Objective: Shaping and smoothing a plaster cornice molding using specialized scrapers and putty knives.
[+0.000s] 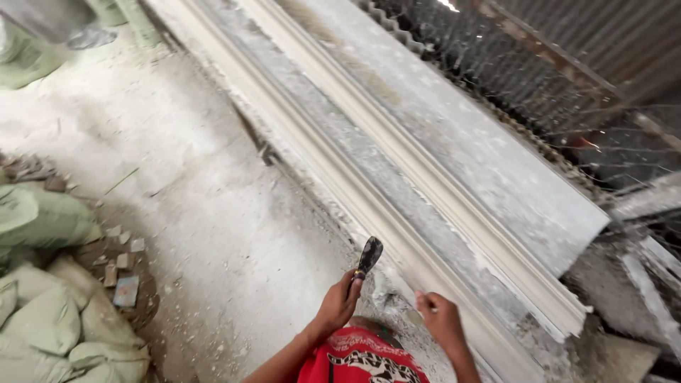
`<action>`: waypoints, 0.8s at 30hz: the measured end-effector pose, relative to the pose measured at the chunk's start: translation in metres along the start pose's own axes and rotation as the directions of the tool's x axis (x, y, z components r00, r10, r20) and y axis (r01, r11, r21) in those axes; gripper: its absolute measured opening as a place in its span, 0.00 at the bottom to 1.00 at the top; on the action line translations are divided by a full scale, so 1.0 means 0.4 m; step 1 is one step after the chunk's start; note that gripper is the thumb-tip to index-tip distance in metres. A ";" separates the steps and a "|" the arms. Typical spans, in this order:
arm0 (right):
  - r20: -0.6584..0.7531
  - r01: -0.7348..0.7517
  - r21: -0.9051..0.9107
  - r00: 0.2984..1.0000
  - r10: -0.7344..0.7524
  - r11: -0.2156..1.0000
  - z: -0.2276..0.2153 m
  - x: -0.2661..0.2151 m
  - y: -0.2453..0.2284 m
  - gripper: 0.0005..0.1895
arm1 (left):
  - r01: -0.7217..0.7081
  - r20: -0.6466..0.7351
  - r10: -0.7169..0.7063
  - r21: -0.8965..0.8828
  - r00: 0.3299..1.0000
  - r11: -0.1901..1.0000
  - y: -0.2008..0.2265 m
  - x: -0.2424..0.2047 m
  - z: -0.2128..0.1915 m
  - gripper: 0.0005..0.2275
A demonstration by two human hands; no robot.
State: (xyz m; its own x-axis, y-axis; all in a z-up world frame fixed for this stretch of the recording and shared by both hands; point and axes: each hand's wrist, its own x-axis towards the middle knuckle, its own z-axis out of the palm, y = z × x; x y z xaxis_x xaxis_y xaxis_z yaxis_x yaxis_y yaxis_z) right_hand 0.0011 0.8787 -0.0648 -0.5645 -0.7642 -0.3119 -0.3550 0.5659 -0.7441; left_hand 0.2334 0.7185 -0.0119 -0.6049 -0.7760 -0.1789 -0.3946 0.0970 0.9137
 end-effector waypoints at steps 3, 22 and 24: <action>0.066 0.136 0.164 0.987 -0.148 0.977 0.141 -0.038 -0.125 0.16 | 0.138 -0.014 -0.141 -0.119 0.990 0.983 -0.048 -0.063 -0.057 0.21; 0.424 -0.420 0.758 0.899 0.114 0.499 0.214 -0.135 -0.095 0.28 | -0.280 0.202 0.275 -0.005 0.940 0.960 -0.010 -0.109 0.019 0.17; 0.290 -0.317 0.670 0.944 0.156 0.671 0.161 -0.136 0.008 0.26 | -0.189 0.239 0.160 0.104 0.958 0.976 0.002 -0.067 0.077 0.18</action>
State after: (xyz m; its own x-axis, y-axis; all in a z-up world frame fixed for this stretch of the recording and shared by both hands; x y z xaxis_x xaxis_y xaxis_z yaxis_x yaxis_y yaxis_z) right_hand 0.0789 0.9021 -0.0883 -0.3721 -0.7232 -0.5818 0.4400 0.4144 -0.7966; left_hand 0.2280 0.7585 -0.0176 -0.8081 -0.5783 -0.1123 -0.3428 0.3065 0.8880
